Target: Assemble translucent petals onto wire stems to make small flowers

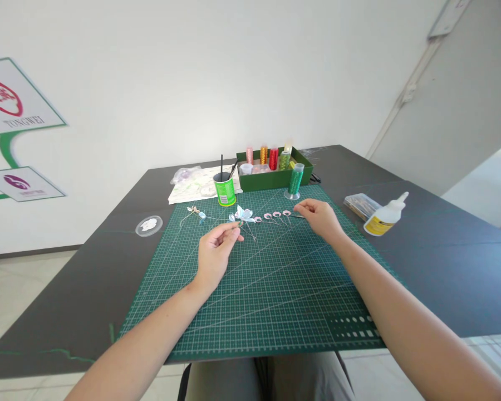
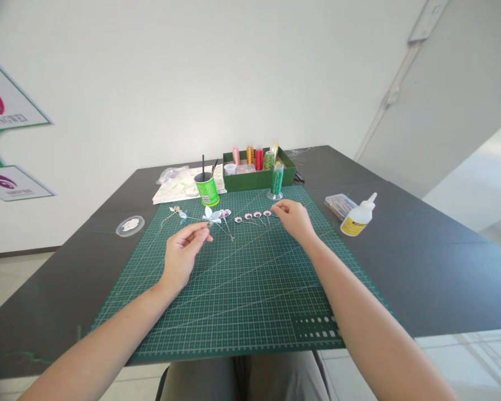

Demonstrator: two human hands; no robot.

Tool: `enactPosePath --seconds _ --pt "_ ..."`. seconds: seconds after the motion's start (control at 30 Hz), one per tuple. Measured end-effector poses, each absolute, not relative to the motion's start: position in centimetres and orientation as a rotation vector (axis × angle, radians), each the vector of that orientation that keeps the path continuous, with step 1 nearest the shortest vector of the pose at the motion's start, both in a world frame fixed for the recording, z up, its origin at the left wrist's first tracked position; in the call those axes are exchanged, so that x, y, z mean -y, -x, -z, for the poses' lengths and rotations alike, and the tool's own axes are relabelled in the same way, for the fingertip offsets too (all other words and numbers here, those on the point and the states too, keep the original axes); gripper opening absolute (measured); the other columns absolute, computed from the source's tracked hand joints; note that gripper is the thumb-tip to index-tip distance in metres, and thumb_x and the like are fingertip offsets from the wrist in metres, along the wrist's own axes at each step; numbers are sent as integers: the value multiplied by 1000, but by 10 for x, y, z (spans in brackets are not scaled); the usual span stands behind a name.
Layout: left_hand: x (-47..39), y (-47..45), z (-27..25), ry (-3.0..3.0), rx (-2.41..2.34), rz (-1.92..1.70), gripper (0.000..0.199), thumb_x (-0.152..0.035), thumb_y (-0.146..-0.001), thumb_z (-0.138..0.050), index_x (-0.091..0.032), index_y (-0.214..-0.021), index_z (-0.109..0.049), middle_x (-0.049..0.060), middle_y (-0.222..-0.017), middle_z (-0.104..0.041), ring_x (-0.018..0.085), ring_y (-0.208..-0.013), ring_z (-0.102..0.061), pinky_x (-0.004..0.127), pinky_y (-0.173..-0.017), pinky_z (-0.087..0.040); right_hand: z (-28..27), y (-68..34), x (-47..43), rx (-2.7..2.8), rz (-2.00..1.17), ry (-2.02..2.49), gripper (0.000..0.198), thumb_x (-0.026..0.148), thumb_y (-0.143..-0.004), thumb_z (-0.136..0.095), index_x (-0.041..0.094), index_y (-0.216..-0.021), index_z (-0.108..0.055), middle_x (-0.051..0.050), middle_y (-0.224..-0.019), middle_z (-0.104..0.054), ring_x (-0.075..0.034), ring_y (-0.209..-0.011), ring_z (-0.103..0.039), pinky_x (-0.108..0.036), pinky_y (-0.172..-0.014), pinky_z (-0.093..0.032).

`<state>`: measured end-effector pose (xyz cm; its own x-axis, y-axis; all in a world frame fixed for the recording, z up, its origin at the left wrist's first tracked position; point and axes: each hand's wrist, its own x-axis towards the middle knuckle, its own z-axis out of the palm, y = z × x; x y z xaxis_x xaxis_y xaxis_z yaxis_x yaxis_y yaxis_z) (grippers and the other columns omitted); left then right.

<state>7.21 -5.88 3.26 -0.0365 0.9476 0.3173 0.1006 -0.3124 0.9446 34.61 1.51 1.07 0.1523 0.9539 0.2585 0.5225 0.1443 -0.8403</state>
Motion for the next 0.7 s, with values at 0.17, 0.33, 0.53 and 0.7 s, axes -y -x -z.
enactPosePath --seconds 0.17,0.33,0.53,0.7 --pt "58 -71 -31 -1479 -1152 -1465 23 -35 -84 -69 -18 -99 -75 2 -67 -70 16 -66 -65 28 -62 -51 -14 -373 -22 1447 -319 1710 22 35 -78 -57 18 -72 -69 2 -51 -49 -16 -53 -44 -30 -56 -30" --pt "57 -70 -32 -1468 -1149 -1469 23 -34 -84 -70 -19 -100 -75 1 -68 -70 16 -67 -64 27 -64 -51 -14 -399 -26 1345 -150 1834 20 31 -81 -54 17 -77 -67 -4 -61 -60 -20 -59 -51 -32 -61 -35" --pt "58 -69 -31 -1504 -1155 -1487 24 -36 -86 -68 -18 -102 -74 2 -71 -71 17 -71 -66 28 -67 -52 -7 -402 -27 1377 36 1859 23 22 -83 -49 15 -97 -66 -16 -94 -69 -29 -87 -60 -41 -78 -43" --pt "62 -72 -30 -1591 -1156 -1434 24 -36 -88 -66 -17 -102 -74 3 -72 -72 16 -67 -64 26 -63 -49 -6 -354 -14 1471 8 1700 36 23 -83 -51 18 -117 -62 -18 -118 -65 -35 -109 -57 -53 -94 -41"
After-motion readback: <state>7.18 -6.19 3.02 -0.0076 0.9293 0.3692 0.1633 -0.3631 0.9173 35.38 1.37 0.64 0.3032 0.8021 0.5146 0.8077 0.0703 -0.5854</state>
